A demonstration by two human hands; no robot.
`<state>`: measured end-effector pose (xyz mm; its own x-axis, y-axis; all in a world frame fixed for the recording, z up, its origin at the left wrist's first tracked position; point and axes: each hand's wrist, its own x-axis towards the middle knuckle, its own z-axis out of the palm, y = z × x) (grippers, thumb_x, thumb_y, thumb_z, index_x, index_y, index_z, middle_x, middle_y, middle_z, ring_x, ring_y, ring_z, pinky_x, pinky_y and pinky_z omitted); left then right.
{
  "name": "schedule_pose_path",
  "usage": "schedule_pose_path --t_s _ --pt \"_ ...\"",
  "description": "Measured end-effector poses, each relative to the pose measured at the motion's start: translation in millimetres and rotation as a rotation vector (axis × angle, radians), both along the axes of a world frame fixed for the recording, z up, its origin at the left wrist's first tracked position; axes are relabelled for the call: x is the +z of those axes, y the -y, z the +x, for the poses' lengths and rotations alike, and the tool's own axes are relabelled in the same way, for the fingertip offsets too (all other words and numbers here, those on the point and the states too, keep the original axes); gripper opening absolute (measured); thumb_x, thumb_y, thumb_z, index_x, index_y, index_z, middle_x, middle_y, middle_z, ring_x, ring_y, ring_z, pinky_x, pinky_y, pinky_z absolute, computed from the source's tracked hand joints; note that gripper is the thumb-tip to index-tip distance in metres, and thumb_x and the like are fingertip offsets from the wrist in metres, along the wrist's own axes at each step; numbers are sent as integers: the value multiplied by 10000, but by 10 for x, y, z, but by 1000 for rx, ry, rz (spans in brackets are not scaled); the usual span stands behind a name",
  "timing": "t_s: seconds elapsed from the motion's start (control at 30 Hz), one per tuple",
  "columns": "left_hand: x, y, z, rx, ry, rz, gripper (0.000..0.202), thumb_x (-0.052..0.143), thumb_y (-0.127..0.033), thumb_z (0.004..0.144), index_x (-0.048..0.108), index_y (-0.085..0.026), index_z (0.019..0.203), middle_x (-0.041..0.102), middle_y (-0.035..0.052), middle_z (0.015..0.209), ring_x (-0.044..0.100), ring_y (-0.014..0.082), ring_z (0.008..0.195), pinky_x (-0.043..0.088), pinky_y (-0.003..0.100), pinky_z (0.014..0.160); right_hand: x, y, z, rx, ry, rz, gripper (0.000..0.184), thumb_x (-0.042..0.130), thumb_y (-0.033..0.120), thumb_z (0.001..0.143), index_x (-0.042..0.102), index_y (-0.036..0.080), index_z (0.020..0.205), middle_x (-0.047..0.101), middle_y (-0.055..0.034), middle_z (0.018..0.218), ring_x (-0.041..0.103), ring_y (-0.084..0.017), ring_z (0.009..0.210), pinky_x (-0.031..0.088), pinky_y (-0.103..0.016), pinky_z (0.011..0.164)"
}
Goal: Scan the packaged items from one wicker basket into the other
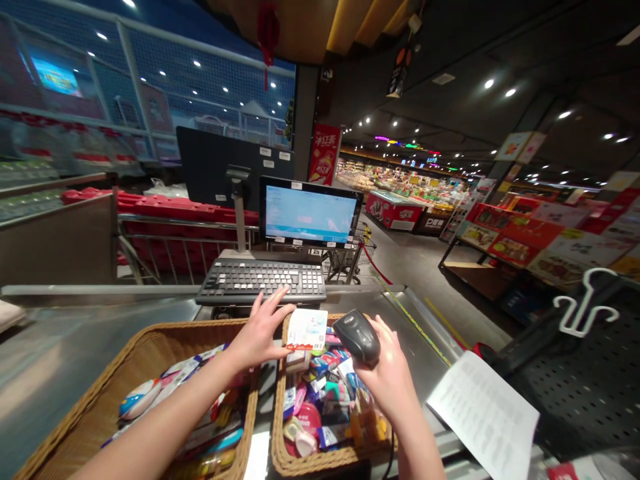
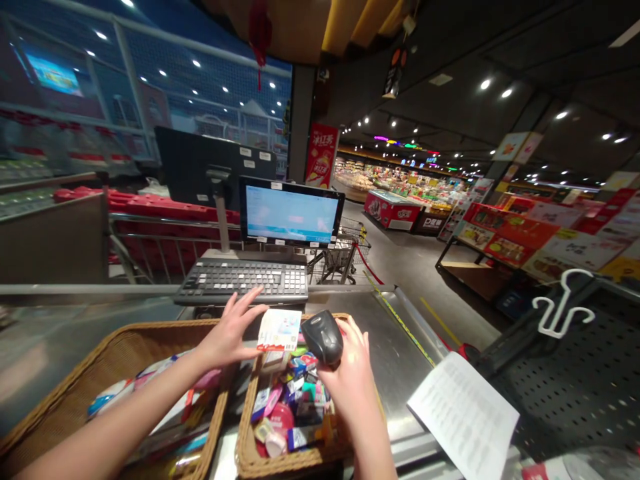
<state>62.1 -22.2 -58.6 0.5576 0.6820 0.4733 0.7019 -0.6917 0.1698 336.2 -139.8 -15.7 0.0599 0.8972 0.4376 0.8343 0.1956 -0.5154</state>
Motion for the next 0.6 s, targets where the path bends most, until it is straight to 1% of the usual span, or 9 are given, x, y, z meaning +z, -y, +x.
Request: schedule_pose_path --t_s 0.07,0.17,0.3,0.4,0.5,0.6 --pt "86 -28 -82 8 19 45 722 729 -490 673 480 -229 1299 223 181 1594 223 356 1469 73 594 1187 34 -11 -55 7 5 8 590 555 116 692 556 210 1275 583 -94 1337 357 -352 1416 219 -654 1156" --pt "233 -68 -212 32 32 109 721 736 -460 670 471 -231 1301 213 184 1596 226 360 1467 76 603 1184 104 -29 -155 25 19 22 583 569 128 689 568 199 1268 584 -104 1330 358 -361 1411 218 -642 1161" --pt "448 -103 -381 64 53 188 725 749 -428 661 466 -232 1299 205 178 1599 252 366 1457 87 614 1180 233 -29 -323 81 51 45 537 573 138 710 601 233 1237 576 -84 1339 343 -358 1419 216 -629 1165" --pt "586 -129 -506 85 61 255 718 748 -426 678 453 -227 1301 198 179 1600 255 350 1459 83 603 1185 316 -3 -463 126 63 71 534 574 134 712 606 231 1236 577 -83 1336 341 -354 1420 236 -617 1165" --pt "680 -166 -645 113 64 298 721 748 -447 687 441 -237 1304 198 179 1600 252 342 1463 79 598 1187 352 20 -593 158 79 93 515 576 137 716 619 230 1221 561 -88 1356 327 -357 1427 246 -616 1163" --pt "729 -197 -795 146 78 311 722 748 -449 687 433 -249 1305 207 176 1598 269 345 1456 86 603 1184 361 31 -710 175 101 97 512 583 138 708 627 231 1209 549 -93 1372 315 -367 1432 238 -640 1156"
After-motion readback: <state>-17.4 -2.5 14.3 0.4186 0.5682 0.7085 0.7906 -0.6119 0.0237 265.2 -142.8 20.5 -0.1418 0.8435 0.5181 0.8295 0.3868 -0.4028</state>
